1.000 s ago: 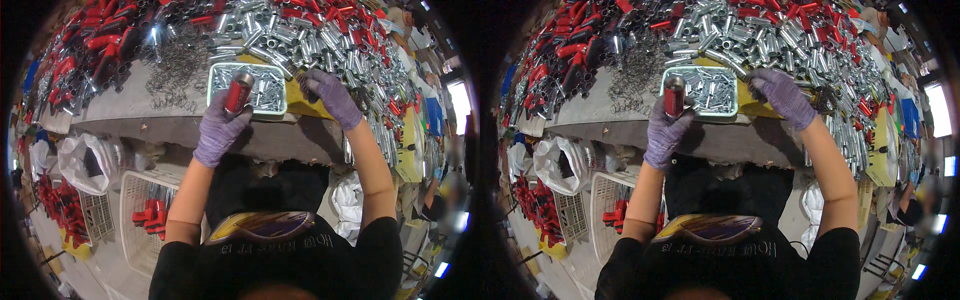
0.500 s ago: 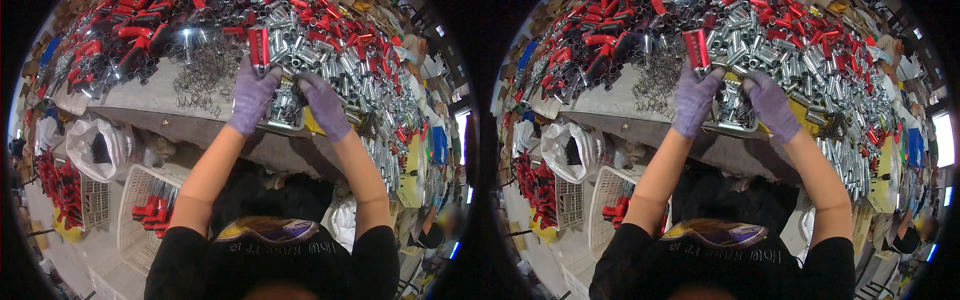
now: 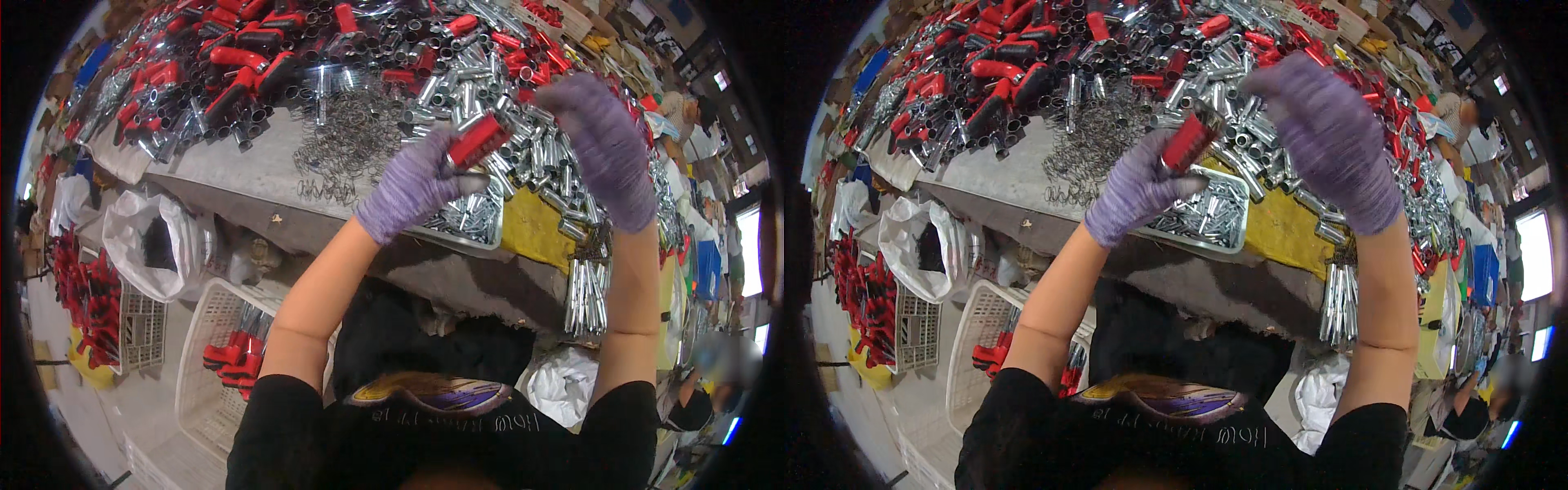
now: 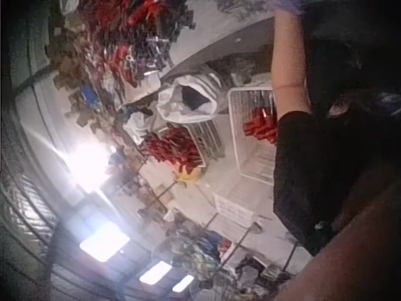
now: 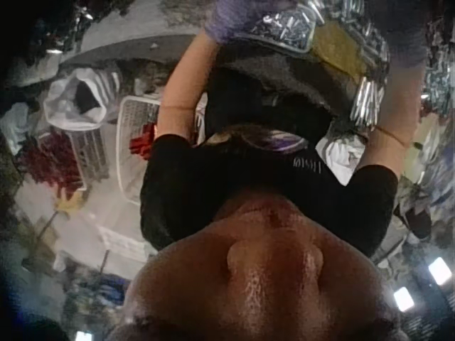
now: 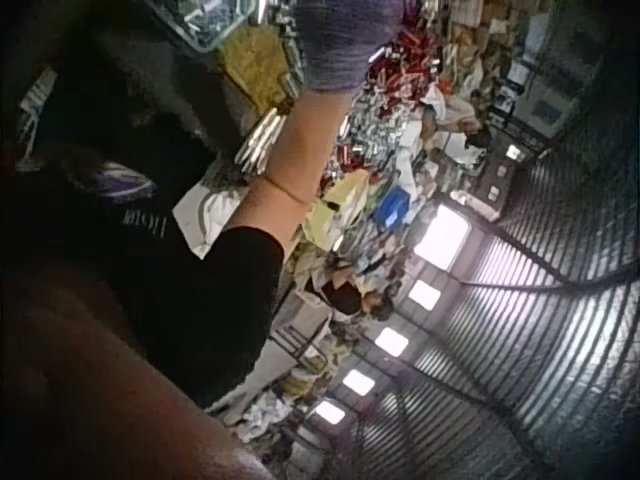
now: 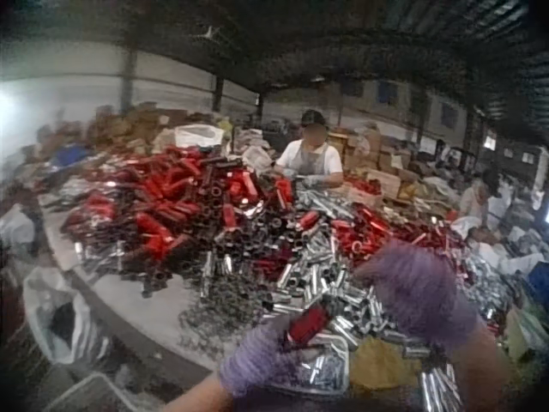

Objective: The recorder is assembling small hardware components using metal tubes, springs, and red handle attachments.

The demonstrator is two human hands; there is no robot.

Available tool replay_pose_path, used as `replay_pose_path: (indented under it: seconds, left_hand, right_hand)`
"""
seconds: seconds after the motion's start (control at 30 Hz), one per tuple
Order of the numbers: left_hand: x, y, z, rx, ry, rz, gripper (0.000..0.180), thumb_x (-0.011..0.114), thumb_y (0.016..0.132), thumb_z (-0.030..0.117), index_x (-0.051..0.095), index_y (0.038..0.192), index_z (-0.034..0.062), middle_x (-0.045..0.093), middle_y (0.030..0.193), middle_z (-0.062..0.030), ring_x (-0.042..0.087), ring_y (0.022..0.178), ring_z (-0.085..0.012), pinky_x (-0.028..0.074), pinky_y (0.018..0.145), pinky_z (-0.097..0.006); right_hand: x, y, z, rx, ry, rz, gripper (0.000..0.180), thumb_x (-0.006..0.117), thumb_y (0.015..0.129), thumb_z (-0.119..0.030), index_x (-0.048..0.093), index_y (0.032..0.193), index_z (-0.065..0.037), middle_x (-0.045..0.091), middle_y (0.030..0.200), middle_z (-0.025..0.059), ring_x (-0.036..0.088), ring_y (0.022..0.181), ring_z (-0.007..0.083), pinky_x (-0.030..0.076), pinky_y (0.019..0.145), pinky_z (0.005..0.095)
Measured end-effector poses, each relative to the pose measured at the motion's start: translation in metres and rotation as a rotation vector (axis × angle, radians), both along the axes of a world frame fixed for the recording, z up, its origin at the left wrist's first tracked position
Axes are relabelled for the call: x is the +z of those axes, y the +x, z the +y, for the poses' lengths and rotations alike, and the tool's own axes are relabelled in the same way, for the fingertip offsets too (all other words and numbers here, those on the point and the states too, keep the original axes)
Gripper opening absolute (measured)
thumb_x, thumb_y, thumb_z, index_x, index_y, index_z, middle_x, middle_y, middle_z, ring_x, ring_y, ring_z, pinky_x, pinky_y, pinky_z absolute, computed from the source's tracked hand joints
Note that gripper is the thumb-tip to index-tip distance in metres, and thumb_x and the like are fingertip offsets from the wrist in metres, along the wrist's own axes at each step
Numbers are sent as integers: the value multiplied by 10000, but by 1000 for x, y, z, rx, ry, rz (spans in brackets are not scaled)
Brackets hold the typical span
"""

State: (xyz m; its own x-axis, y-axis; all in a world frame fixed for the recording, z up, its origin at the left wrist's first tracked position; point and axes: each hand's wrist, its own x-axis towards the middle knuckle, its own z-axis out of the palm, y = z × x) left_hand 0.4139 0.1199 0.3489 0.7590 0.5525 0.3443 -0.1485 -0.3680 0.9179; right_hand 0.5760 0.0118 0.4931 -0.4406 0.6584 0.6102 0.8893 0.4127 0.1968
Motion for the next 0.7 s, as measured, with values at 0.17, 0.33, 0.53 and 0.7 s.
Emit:
replay_pose_path:
  seconds: [0.17,0.33,0.53,0.7]
  left_hand:
    - [-17,-30,-6,-48,-78,-137,666,760,673,226,438,1232,57,546,1069,-90,534,1001,-170,432,869,-310]
    - [-55,-57,-9,80,-24,-163,556,699,734,274,468,1205,89,594,947,-122,601,878,-219,468,761,-320]
    - [-85,-70,-9,335,-81,-408,501,682,749,290,480,1161,88,604,841,-126,617,745,-246,485,680,-329]
    - [-93,-78,-11,261,-13,-111,510,717,704,339,517,1096,80,589,799,-117,600,713,-256,471,657,-344]
  right_hand:
    - [7,-40,11,-36,-333,14,151,534,785,-55,594,922,-74,565,829,119,580,757,298,485,641,347]
    - [-23,-73,36,64,-419,85,128,544,770,-35,581,888,-67,577,791,112,592,689,288,489,597,354]
    - [-26,-88,81,122,-931,382,318,514,849,-236,538,1121,-73,616,860,112,624,806,234,480,717,306]
    - [-48,-96,206,38,-595,287,369,484,875,-253,494,1200,-77,596,948,96,577,849,165,455,758,293]
